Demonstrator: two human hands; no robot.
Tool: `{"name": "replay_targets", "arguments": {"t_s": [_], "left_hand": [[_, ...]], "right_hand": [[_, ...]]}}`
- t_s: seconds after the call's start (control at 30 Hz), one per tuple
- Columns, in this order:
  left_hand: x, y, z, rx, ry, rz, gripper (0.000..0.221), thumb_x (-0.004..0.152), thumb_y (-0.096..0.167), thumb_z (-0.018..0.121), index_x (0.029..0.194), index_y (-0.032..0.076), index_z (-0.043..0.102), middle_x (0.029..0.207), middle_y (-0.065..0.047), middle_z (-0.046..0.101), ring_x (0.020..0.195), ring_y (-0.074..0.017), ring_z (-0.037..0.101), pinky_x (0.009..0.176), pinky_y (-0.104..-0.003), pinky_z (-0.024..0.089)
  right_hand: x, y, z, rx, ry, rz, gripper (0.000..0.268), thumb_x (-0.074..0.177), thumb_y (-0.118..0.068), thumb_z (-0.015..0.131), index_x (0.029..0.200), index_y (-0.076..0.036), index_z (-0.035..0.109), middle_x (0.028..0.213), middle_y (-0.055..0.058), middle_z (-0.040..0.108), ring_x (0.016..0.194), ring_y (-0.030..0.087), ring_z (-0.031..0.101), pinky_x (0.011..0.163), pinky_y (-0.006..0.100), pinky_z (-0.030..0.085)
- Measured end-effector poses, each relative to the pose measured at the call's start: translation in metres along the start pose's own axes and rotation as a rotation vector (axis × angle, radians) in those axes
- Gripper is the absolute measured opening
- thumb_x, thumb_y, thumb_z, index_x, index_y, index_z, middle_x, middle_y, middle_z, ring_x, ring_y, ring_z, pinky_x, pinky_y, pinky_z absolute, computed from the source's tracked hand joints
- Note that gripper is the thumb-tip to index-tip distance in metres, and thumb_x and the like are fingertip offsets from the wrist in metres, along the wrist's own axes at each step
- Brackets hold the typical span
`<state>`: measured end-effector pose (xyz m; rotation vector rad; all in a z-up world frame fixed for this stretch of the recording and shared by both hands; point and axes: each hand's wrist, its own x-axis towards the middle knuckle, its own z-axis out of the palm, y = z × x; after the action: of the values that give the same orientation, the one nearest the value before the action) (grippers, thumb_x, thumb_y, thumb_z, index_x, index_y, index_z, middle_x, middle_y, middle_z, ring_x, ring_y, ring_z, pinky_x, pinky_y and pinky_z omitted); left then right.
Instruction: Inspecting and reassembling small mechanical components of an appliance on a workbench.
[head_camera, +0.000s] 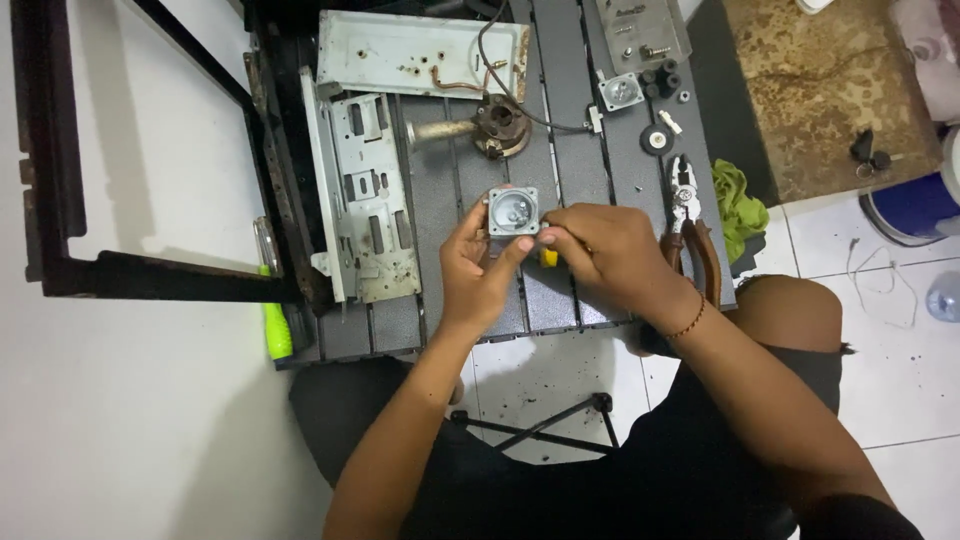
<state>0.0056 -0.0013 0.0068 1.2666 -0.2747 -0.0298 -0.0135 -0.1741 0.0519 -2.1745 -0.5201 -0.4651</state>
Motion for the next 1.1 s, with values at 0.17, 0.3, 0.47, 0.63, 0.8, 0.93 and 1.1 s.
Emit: {"name": "replay_targets", "arguments": {"t_s": [0.17, 0.3, 0.47, 0.63, 0.8, 0.93, 1.1], "left_hand": [[-0.003, 0.010, 0.005, 0.008, 0.008, -0.022, 0.066, 0.087, 0.022, 0.080, 0.137, -0.010, 0.052, 0.124, -0.027, 0.066, 0.116, -0.0345, 0.063, 0.109, -0.051, 0.045], [-0.001, 0.009, 0.001, 0.052, 0.012, -0.024, 0.066, 0.088, 0.018, 0.078, 0.138, -0.014, 0.049, 0.125, -0.031, 0.063, 0.117, -0.0384, 0.062, 0.109, -0.052, 0.043], [-0.001, 0.008, 0.004, 0.043, 0.013, -0.014, 0.064, 0.087, 0.016, 0.078, 0.137, -0.013, 0.051, 0.125, -0.030, 0.064, 0.117, -0.0363, 0.062, 0.108, -0.050, 0.044], [-0.002, 0.006, 0.002, 0.049, 0.036, -0.014, 0.062, 0.087, 0.016, 0.078, 0.135, -0.013, 0.052, 0.123, -0.028, 0.066, 0.116, -0.0348, 0.063, 0.107, -0.049, 0.046], [-0.001, -0.010, -0.001, 0.073, 0.040, 0.026, 0.064, 0.085, 0.020, 0.083, 0.136, -0.007, 0.056, 0.130, -0.021, 0.066, 0.126, -0.0295, 0.061, 0.109, -0.042, 0.046], [-0.003, 0.000, 0.000, 0.046, 0.036, 0.027, 0.060, 0.086, 0.014, 0.080, 0.135, -0.009, 0.054, 0.128, -0.026, 0.065, 0.123, -0.0350, 0.061, 0.107, -0.046, 0.046], [-0.002, 0.005, 0.001, -0.004, 0.019, -0.013, 0.058, 0.088, 0.011, 0.076, 0.137, -0.008, 0.052, 0.124, -0.022, 0.066, 0.117, -0.0312, 0.063, 0.103, -0.042, 0.050]], "right_hand": [[0.007, -0.004, -0.011, 0.049, -0.025, 0.016, 0.019, 0.100, -0.020, 0.069, 0.102, -0.003, 0.075, 0.076, 0.016, 0.073, 0.068, 0.037, 0.072, 0.060, 0.043, 0.055], [0.010, -0.005, -0.014, -0.123, -0.005, -0.112, 0.017, 0.099, -0.018, 0.072, 0.107, -0.003, 0.075, 0.080, 0.014, 0.075, 0.073, 0.037, 0.073, 0.064, 0.043, 0.056], [0.006, -0.003, -0.011, 0.005, -0.049, 0.019, 0.018, 0.102, -0.015, 0.063, 0.108, -0.001, 0.073, 0.078, 0.018, 0.074, 0.070, 0.038, 0.072, 0.061, 0.044, 0.056], [0.005, -0.001, -0.010, -0.121, -0.058, -0.073, 0.019, 0.096, -0.018, 0.073, 0.110, -0.005, 0.072, 0.079, 0.011, 0.073, 0.073, 0.035, 0.072, 0.066, 0.044, 0.057], [-0.009, 0.013, 0.001, -0.029, -0.128, 0.174, 0.022, 0.106, -0.026, 0.057, 0.108, -0.007, 0.068, 0.073, 0.015, 0.072, 0.072, 0.043, 0.070, 0.064, 0.050, 0.054], [0.002, 0.001, -0.006, -0.109, -0.141, 0.117, 0.026, 0.100, -0.026, 0.068, 0.114, -0.004, 0.067, 0.075, 0.019, 0.071, 0.073, 0.044, 0.072, 0.065, 0.050, 0.056], [0.004, 0.006, -0.005, -0.363, -0.075, -0.162, 0.027, 0.100, -0.029, 0.070, 0.114, -0.007, 0.071, 0.084, 0.014, 0.071, 0.076, 0.036, 0.071, 0.068, 0.045, 0.056]]}}
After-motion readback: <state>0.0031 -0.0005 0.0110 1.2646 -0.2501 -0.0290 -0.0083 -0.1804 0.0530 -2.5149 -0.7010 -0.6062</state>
